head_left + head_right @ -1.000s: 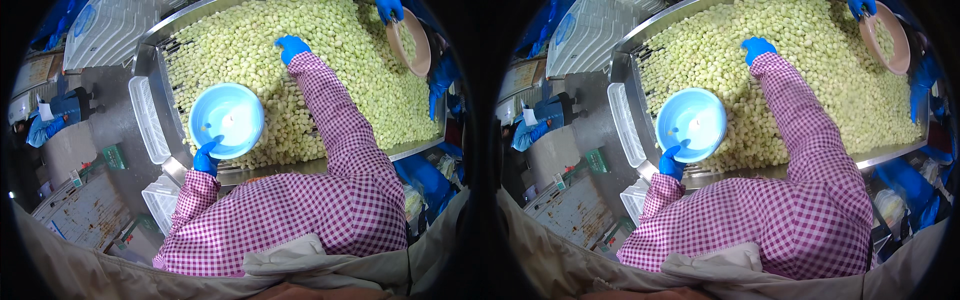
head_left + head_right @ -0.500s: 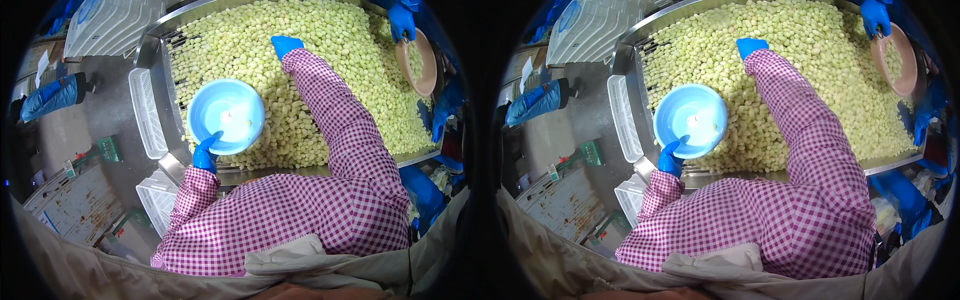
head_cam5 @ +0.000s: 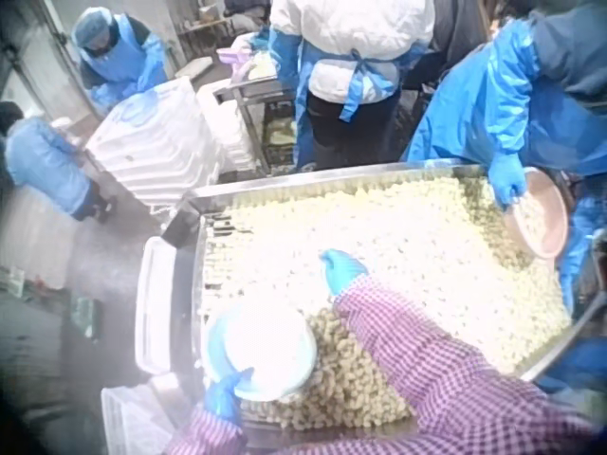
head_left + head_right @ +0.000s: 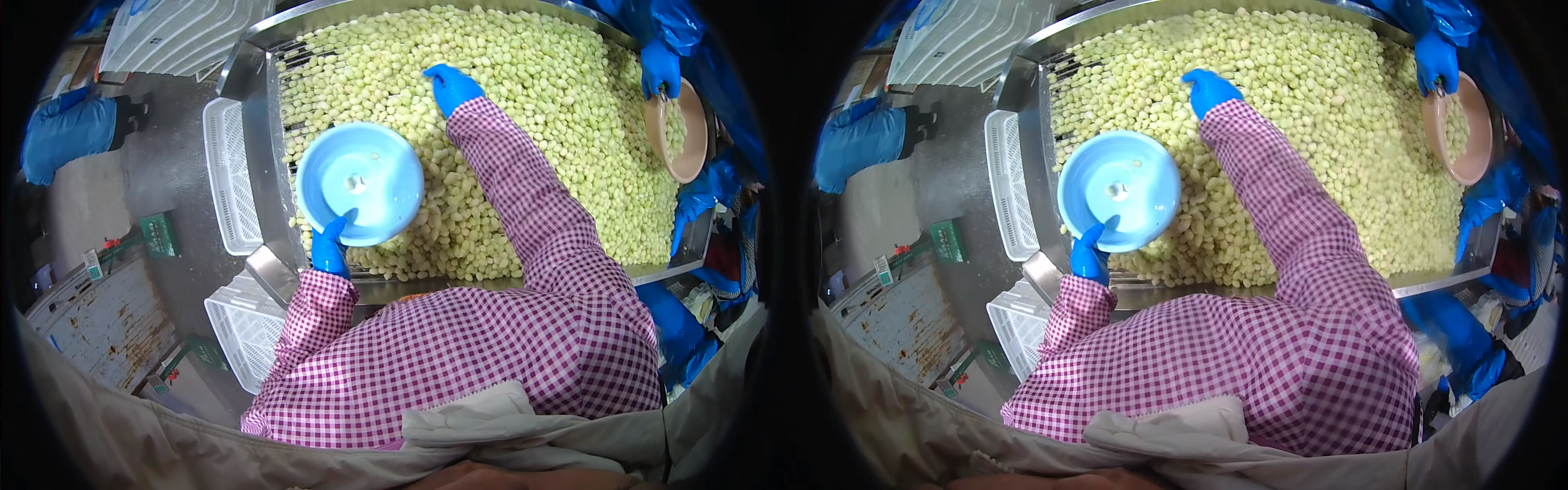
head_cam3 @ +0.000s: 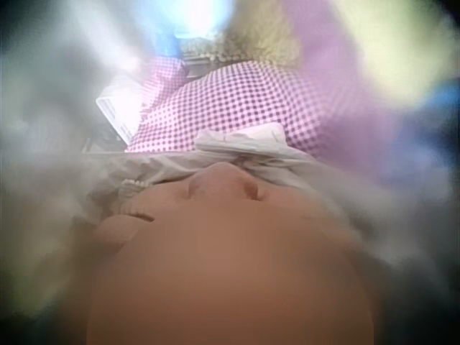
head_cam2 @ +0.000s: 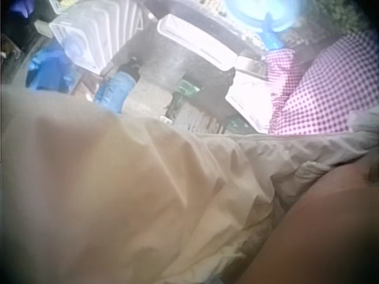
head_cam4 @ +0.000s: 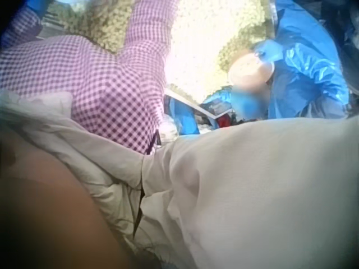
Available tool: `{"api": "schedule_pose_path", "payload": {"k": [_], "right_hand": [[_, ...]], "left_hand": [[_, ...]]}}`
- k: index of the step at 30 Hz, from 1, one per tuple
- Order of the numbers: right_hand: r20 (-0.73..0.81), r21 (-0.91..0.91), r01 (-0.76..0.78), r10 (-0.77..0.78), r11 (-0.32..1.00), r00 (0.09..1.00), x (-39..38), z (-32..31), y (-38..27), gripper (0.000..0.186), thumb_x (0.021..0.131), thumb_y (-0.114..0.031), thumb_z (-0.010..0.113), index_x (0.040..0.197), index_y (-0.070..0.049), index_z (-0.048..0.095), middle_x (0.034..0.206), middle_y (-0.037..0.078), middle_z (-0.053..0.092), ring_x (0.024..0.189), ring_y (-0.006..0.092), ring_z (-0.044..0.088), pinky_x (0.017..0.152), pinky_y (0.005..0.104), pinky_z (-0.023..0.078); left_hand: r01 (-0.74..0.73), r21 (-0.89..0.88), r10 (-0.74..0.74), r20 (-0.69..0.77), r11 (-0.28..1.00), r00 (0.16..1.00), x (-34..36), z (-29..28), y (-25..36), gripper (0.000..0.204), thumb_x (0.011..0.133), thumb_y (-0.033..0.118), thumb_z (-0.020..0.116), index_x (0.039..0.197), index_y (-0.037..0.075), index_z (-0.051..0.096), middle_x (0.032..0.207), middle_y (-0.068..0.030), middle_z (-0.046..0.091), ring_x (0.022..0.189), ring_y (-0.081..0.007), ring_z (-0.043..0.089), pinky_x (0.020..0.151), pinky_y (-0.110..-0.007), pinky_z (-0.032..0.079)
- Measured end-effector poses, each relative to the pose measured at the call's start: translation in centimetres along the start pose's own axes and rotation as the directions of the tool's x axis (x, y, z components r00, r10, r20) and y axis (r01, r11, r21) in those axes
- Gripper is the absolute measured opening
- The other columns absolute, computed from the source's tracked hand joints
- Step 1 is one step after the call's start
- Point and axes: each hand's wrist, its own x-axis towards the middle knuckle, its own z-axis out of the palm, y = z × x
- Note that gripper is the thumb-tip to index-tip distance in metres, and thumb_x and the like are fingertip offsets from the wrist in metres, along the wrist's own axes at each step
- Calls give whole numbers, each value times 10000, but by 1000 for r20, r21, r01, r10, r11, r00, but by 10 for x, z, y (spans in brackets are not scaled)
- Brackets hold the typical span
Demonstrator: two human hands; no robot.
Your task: The person sorts peeled garlic cloves on a moving conveyor belt, picking individual cloves and placing them into a small blue bowl held in the left hand. Other workers in blue aprons and gloves are visible nearby, also handling garlic.
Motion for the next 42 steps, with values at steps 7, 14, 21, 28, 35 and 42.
{"api": "schedule_pose_path", "payload": {"k": [7, 14, 21, 28, 35, 42], "right_hand": [[262, -652, 262, -113, 712, 958, 60, 23, 5, 243, 918, -163, 502, 1140, -157, 600, 1155, 76, 616, 990, 249, 614, 883, 367, 490], [452, 202, -139, 34, 970, 891, 20, 26, -43, 288, 897, -249, 580, 1158, -131, 618, 1042, 75, 663, 857, 201, 637, 740, 341, 520], [-185, 53, -180, 187, 982, 965, 65, 0, -18, 268, 959, -154, 444, 1174, -155, 604, 1154, 108, 605, 912, 187, 618, 832, 316, 514], [38, -491, 41, -26, 870, 999, 119, -15, 8, 265, 949, -93, 427, 1165, -150, 571, 1202, 113, 553, 1032, 279, 591, 890, 383, 488], [92, -521, 30, 21, 853, 996, 105, -18, -9, 256, 967, -137, 383, 1174, -141, 534, 1202, 139, 550, 1042, 290, 587, 896, 395, 480], [76, -518, -77, 135, 852, 988, 79, -32, -18, 297, 962, -156, 433, 1246, -96, 501, 1273, 133, 543, 1116, 265, 575, 923, 392, 482]], "left_hand": [[47, -28, -48, -15, 998, 999, 11, -14, 16, 603, 818, 31, 563, 1376, 26, 336, 1315, -154, 473, 1166, -278, 515, 998, -381, 430], [22, -91, -24, -18, 996, 1000, 47, -18, 35, 589, 839, 27, 548, 1382, 22, 319, 1307, -159, 480, 1173, -295, 514, 993, -419, 440], [103, -86, -105, -9, 991, 994, 53, -13, 28, 591, 829, 43, 556, 1373, 0, 328, 1303, -180, 481, 1157, -291, 528, 1002, -403, 435], [114, -95, -118, -38, 989, 992, 50, -5, 45, 600, 819, 62, 578, 1363, -11, 338, 1291, -178, 492, 1164, -290, 520, 1006, -402, 430], [82, -57, -79, 61, 995, 995, 53, 1, 45, 622, 821, 74, 584, 1382, 21, 318, 1286, -172, 481, 1175, -287, 499, 1010, -390, 419], [53, -64, -49, 62, 997, 997, 43, -1, 50, 610, 820, 69, 578, 1374, 14, 329, 1272, -178, 487, 1122, -278, 534, 965, -387, 454]]}}
